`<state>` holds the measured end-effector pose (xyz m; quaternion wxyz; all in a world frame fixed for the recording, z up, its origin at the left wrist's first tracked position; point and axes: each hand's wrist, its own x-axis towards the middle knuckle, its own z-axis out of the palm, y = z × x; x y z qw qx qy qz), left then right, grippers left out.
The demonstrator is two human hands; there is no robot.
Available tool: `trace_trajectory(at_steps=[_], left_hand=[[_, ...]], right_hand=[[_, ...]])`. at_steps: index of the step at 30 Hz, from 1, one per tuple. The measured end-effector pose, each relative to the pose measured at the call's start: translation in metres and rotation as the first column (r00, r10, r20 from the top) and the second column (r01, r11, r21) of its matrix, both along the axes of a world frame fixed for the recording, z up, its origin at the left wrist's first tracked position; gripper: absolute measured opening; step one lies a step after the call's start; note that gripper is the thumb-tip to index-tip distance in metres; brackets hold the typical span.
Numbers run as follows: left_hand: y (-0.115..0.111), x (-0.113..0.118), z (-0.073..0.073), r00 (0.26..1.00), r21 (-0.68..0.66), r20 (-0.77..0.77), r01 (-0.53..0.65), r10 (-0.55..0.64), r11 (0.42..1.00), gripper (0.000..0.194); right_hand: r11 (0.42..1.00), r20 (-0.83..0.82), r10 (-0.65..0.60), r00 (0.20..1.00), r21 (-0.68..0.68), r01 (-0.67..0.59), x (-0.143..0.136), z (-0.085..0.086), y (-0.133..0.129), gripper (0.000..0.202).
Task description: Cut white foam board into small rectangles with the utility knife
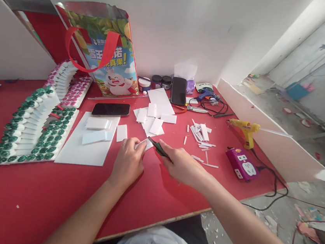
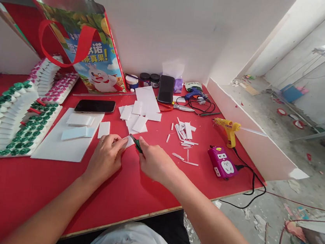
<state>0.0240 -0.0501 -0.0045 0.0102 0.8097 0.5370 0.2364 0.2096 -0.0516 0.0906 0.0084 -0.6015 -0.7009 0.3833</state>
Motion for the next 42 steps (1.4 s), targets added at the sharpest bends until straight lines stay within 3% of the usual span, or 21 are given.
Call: trace_trajectory(at_steps=[7, 12, 18, 23, 27, 29, 31, 33, 36, 38, 40, 42], left_hand=[[-0.002, 0.0, 0.002, 1.0, 0.007, -0.01, -0.002, 0.002, 1.0, 0.033], [0.0, 0.0, 0.0, 1.0, 0.012, -0.005, -0.012, 0.012, 1.0, 0.035], [0.001, 0.002, -0.005, 1.0, 0.049, -0.005, -0.029, 0.03, 0.998, 0.044], [0.001, 0.001, -0.008, 0.999, 0.049, 0.017, -0.049, 0.048, 0.998, 0.043], [0.005, -0.008, -0.01, 0.992, 0.022, 0.121, 0.036, -0.038, 0.999, 0.04], [0.008, -0.014, -0.011, 0.973, 0.004, 0.207, 0.105, -0.103, 0.995, 0.038], [0.011, -0.019, -0.01, 0.944, -0.022, 0.295, 0.159, -0.145, 0.987, 0.036], [0.013, -0.022, -0.006, 0.912, -0.057, 0.379, 0.194, -0.159, 0.979, 0.036], [0.013, -0.024, 0.002, 0.846, -0.122, 0.513, 0.242, -0.148, 0.963, 0.035], [0.012, -0.024, 0.007, 0.782, -0.174, 0.611, 0.283, -0.122, 0.943, 0.034], [0.011, -0.023, 0.011, 0.714, -0.226, 0.696, 0.322, -0.079, 0.919, 0.033], [0.011, -0.023, 0.013, 0.654, -0.267, 0.756, 0.343, -0.026, 0.9, 0.033]], right_hand=[[0.984, 0.19, 0.137, 0.972, 0.088, -0.156, -0.007, -0.002, 0.005, 0.051], [0.962, 0.319, 0.23, 0.919, 0.072, -0.265, -0.017, 0.006, 0.006, 0.059], [0.953, 0.383, 0.256, 0.888, 0.057, -0.299, -0.013, 0.016, -0.007, 0.057], [0.965, 0.358, 0.224, 0.906, 0.048, -0.258, 0.004, 0.011, -0.023, 0.06], [0.991, 0.164, 0.106, 0.981, 0.069, -0.118, 0.024, 0.004, -0.027, 0.051], [0.996, -0.001, -0.021, 1.0, 0.081, 0.021, 0.031, -0.001, -0.025, 0.034], [0.975, -0.155, -0.195, 0.969, 0.078, 0.208, 0.031, -0.007, -0.02, 0.017], [0.925, -0.311, -0.359, 0.88, 0.012, 0.381, 0.025, -0.015, -0.011, 0.024], [0.857, -0.56, -0.505, 0.657, -0.234, 0.459, 0.01, -0.031, 0.005, 0.031], [0.834, -0.629, -0.534, 0.565, -0.281, 0.474, 0.002, -0.041, 0.015, 0.026], [0.864, -0.63, -0.476, 0.614, -0.205, 0.459, -0.004, -0.048, 0.024, 0.021], [0.911, -0.538, -0.36, 0.762, -0.027, 0.411, -0.01, -0.054, 0.03, 0.016]])
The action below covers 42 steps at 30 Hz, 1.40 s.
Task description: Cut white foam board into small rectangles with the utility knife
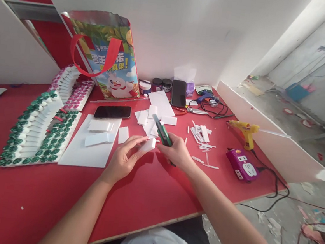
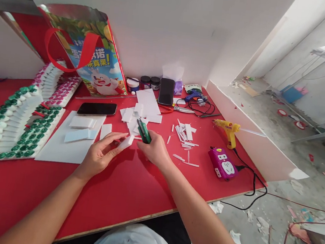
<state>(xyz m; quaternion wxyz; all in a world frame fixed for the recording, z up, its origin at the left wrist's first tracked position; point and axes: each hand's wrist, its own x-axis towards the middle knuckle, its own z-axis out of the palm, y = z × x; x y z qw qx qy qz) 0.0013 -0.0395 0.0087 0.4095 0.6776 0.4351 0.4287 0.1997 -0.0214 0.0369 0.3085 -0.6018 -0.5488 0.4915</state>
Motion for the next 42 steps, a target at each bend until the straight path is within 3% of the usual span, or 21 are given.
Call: trace_trajectory(at_steps=[4, 7, 10, 12, 14, 18, 21, 25, 30, 33, 35, 37, 39, 42], left_hand=[[0.0, -0.001, 0.004, 0.99, -0.159, 0.125, -0.039, 0.06, 0.987, 0.036], [0.001, -0.004, 0.005, 0.973, -0.279, 0.205, -0.048, 0.109, 0.959, 0.04], [0.004, -0.006, 0.003, 0.917, -0.372, 0.371, 0.005, 0.144, 0.928, 0.043], [0.007, -0.006, 0.001, 0.835, -0.43, 0.517, 0.065, 0.187, 0.9, 0.044], [0.011, -0.006, -0.001, 0.752, -0.473, 0.619, 0.127, 0.227, 0.872, 0.043], [0.015, -0.008, -0.005, 0.679, -0.518, 0.68, 0.179, 0.276, 0.836, 0.039], [0.015, -0.01, -0.008, 0.681, -0.528, 0.675, 0.175, 0.285, 0.831, 0.038], [0.015, -0.012, -0.01, 0.73, -0.504, 0.645, 0.184, 0.226, 0.844, 0.043], [0.015, -0.012, -0.007, 0.723, -0.485, 0.659, 0.197, 0.208, 0.852, 0.046], [0.017, -0.011, -0.005, 0.701, -0.475, 0.671, 0.158, 0.24, 0.866, 0.044], [0.017, -0.011, -0.003, 0.7, -0.449, 0.661, 0.077, 0.273, 0.89, 0.041], [0.015, -0.01, -0.001, 0.751, -0.379, 0.605, -0.022, 0.266, 0.925, 0.04], [0.011, -0.01, 0.004, 0.86, -0.255, 0.459, -0.113, 0.223, 0.96, 0.04], [0.005, -0.01, 0.01, 0.984, 0.036, 0.102, -0.149, 0.145, 0.988, 0.04]], right_hand=[[0.985, 0.453, 0.082, 0.888, 0.096, -0.14, -0.01, -0.004, 0.008, 0.01], [0.979, 0.586, 0.127, 0.801, 0.057, -0.197, -0.006, -0.005, 0.009, 0.005], [0.987, 0.658, 0.097, 0.747, 0.036, -0.159, 0.012, -0.002, 0.007, 0.006], [0.995, 0.68, 0.026, 0.733, 0.053, -0.084, 0.023, 0.002, 0.008, 0.007], [0.994, 0.641, -0.02, 0.767, 0.094, -0.053, 0.027, 0.006, 0.01, 0.01], [0.974, 0.573, 0.072, 0.816, 0.135, -0.181, 0.006, 0.007, 0.02, 0.01], [0.954, 0.648, 0.156, 0.746, 0.099, -0.285, -0.013, 0.002, 0.025, 0.014], [0.958, 0.721, 0.164, 0.674, 0.048, -0.284, -0.008, -0.002, 0.02, 0.018], [0.986, 0.766, 0.081, 0.638, 0.032, -0.164, 0.031, 0.001, 0.012, 0.011], [0.993, 0.781, -0.06, 0.622, 0.107, -0.039, 0.049, 0.006, 0.011, 0.003], [0.978, 0.704, -0.204, 0.68, 0.181, 0.106, 0.051, 0.013, 0.01, 0.004], [0.96, 0.473, -0.281, 0.835, 0.131, 0.249, 0.044, 0.021, 0.011, 0.013], [0.979, 0.071, -0.188, 0.98, -0.062, 0.192, 0.03, 0.028, 0.014, 0.027], [0.966, -0.326, -0.064, 0.943, -0.259, -0.024, 0.009, 0.03, 0.02, 0.041]])
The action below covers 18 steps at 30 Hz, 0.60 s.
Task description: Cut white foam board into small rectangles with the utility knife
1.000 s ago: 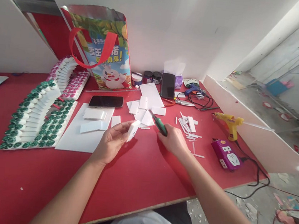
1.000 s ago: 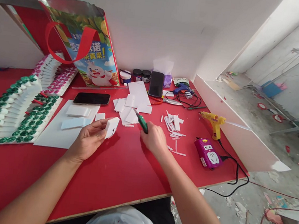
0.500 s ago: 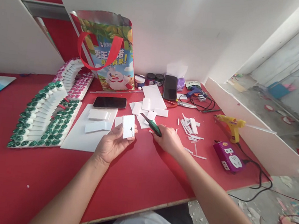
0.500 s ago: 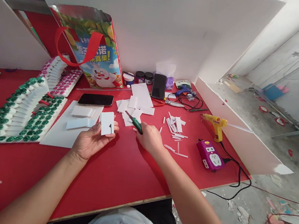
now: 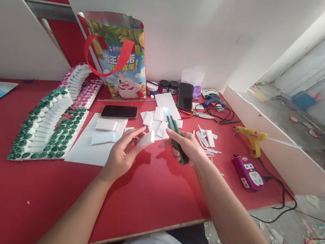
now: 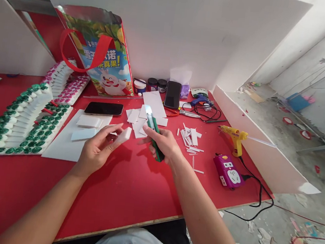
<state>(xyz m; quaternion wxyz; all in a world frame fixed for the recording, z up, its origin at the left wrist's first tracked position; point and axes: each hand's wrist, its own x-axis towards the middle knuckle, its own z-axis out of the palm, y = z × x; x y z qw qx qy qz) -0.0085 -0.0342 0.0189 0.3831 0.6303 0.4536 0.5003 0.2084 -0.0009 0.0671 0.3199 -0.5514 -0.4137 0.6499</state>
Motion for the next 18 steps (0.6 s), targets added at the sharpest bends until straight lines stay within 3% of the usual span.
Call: trace_trajectory(at_steps=[4, 7, 10, 13, 15, 16, 18], left_hand=[[-0.001, -0.001, 0.002, 0.935, 0.286, -0.353, 0.146, -0.038, 0.947, 0.044], [0.001, -0.001, -0.001, 0.881, 0.326, -0.47, 0.232, -0.056, 0.917, 0.049], [0.002, 0.001, -0.002, 0.87, 0.302, -0.487, 0.255, -0.081, 0.918, 0.051], [0.003, 0.005, -0.004, 0.943, 0.215, -0.329, 0.122, -0.046, 0.969, 0.054], [0.005, 0.01, -0.006, 0.997, 0.058, -0.067, -0.022, 0.026, 0.998, 0.055], [0.006, 0.013, -0.007, 0.993, -0.06, 0.094, -0.06, 0.065, 0.996, 0.05], [0.009, 0.017, -0.01, 0.906, -0.292, 0.394, -0.034, 0.153, 0.956, 0.034]], right_hand=[[0.988, -0.095, 0.118, 0.988, -0.089, -0.127, -0.011, -0.012, 0.006, 0.044], [0.977, -0.096, 0.185, 0.978, -0.085, -0.194, -0.01, -0.021, 0.006, 0.043], [0.984, -0.092, 0.159, 0.983, -0.068, -0.165, -0.009, -0.027, 0.005, 0.041], [0.998, -0.092, 0.061, 0.994, -0.001, -0.061, -0.013, -0.031, 0.003, 0.041], [0.995, -0.094, -0.017, 0.995, 0.098, 0.026, -0.016, -0.031, 0.0, 0.041], [0.986, -0.092, -0.048, 0.995, 0.155, 0.062, -0.018, -0.031, -0.002, 0.041], [0.962, -0.083, -0.079, 0.993, 0.256, 0.097, -0.023, -0.03, -0.007, 0.039]])
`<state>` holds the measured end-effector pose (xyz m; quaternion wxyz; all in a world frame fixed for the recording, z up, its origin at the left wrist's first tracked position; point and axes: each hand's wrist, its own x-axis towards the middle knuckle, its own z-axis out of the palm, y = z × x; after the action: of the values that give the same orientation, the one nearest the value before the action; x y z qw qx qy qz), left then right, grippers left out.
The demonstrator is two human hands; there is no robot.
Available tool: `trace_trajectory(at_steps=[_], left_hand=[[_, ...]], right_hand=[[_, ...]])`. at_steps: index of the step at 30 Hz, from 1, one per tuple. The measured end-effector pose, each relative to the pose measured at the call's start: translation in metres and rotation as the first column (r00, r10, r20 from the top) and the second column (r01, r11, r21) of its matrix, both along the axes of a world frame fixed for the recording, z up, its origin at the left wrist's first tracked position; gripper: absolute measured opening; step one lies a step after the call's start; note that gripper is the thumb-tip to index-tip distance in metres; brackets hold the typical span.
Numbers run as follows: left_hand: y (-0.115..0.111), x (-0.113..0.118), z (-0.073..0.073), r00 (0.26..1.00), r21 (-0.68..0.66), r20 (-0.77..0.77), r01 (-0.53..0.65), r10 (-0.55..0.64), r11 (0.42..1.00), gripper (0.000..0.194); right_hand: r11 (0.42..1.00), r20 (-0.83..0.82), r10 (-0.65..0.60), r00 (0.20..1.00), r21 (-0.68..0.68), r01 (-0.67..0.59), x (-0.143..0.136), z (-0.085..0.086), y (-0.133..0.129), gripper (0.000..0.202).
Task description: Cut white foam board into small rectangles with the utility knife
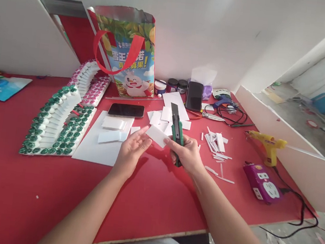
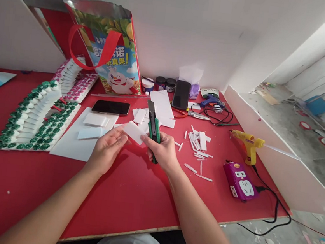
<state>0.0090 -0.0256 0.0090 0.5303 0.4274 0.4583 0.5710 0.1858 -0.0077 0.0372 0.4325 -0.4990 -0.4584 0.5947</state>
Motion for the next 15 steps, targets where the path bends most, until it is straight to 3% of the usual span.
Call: trace_trajectory(at_steps=[2, 5, 9, 15], left_hand=[[0.003, 0.003, -0.002, 0.967, -0.143, 0.248, -0.022, 0.057, 0.989, 0.029], [0.005, 0.004, -0.004, 0.906, -0.21, 0.386, -0.095, 0.172, 0.973, 0.031], [0.005, 0.001, -0.001, 0.928, -0.132, 0.327, -0.143, 0.179, 0.981, 0.028], [0.001, -0.008, -0.001, 0.99, 0.005, 0.101, -0.099, 0.098, 0.995, 0.023]], right_hand=[[0.998, 0.018, -0.001, 1.0, 0.068, 0.0, -0.004, -0.001, -0.004, 0.037], [0.993, 0.026, 0.041, 0.999, 0.107, -0.044, -0.008, -0.005, -0.007, 0.037], [0.99, 0.014, 0.126, 0.992, 0.067, -0.126, -0.008, -0.01, -0.006, 0.036], [0.989, -0.057, 0.145, 0.988, 0.038, -0.143, -0.005, -0.003, -0.005, 0.036]])
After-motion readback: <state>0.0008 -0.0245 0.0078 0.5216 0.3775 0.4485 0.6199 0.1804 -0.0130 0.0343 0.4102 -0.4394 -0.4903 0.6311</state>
